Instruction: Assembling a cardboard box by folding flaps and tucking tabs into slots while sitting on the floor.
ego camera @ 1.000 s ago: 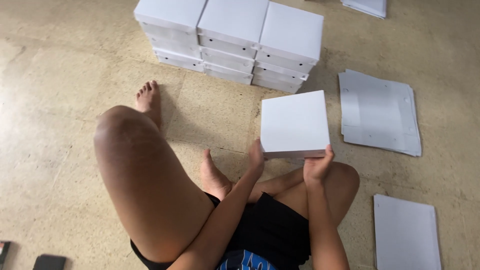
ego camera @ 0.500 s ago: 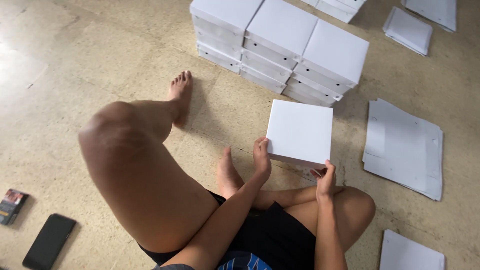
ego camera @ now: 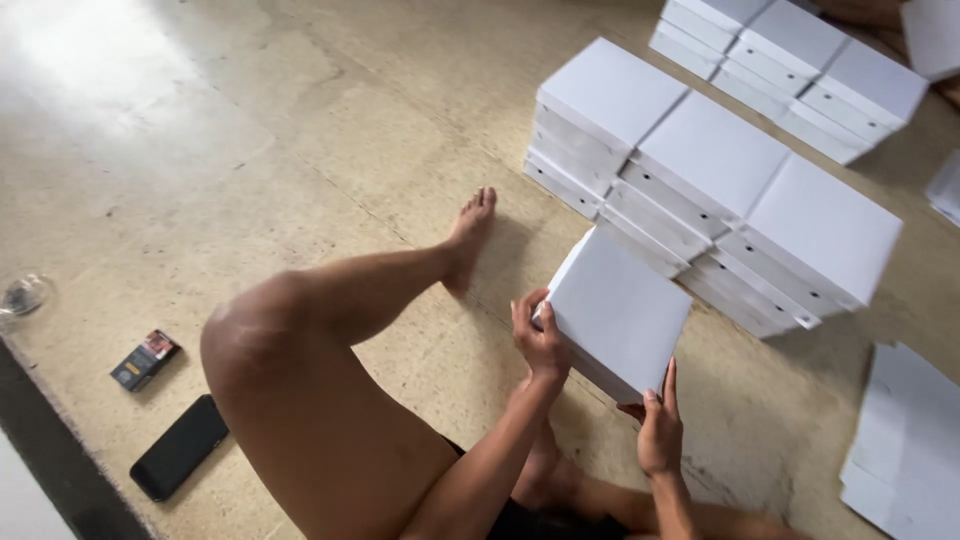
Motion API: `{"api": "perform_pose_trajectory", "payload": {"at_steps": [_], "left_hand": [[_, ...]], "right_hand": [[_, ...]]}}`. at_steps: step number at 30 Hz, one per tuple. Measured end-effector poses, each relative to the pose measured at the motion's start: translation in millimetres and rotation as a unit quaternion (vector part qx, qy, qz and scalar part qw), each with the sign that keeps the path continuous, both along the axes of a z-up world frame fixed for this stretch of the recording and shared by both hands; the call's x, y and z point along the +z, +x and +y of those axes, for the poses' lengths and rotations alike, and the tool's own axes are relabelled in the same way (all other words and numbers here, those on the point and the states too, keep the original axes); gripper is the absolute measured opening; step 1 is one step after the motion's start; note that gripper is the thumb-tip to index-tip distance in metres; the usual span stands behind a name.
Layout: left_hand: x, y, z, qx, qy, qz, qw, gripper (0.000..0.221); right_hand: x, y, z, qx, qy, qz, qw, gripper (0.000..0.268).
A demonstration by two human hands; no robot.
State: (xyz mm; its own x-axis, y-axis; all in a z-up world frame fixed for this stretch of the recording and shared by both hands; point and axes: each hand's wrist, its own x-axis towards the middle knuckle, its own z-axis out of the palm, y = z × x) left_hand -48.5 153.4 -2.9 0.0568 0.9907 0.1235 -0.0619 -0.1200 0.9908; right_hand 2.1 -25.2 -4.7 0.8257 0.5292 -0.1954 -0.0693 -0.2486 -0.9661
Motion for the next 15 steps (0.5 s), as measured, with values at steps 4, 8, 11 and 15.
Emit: {"api": "perform_pose_trajectory", "payload": {"at_steps": [4,8,11,15], "left_hand": [[30.6,16.7,70.3,0.039,0.075,-0.071,0.994,0.027],[59.8,39.5,136.3,0.057,0.120,-0.070,0.989,0.031],[88.7,62.5,179.3,-0.030,0.092,-0.017,0.995,0.056],[104.4,111.4,242.3,-0.126,0.138,-0.022,0.982,0.062]], "right_hand": [[41.7,-15.7,65.0,0.021,0.002,-0.128,0.991,0.070],[77.5,7.1,116.5,0.050,-0.032,-0.255,0.965,0.072],[103.7,51.1,154.4,0.063,-0.060,-0.321,0.943,0.075],[127.5,129.4,200.3,0.094,-0.068,-0.339,0.934,0.071]]}}
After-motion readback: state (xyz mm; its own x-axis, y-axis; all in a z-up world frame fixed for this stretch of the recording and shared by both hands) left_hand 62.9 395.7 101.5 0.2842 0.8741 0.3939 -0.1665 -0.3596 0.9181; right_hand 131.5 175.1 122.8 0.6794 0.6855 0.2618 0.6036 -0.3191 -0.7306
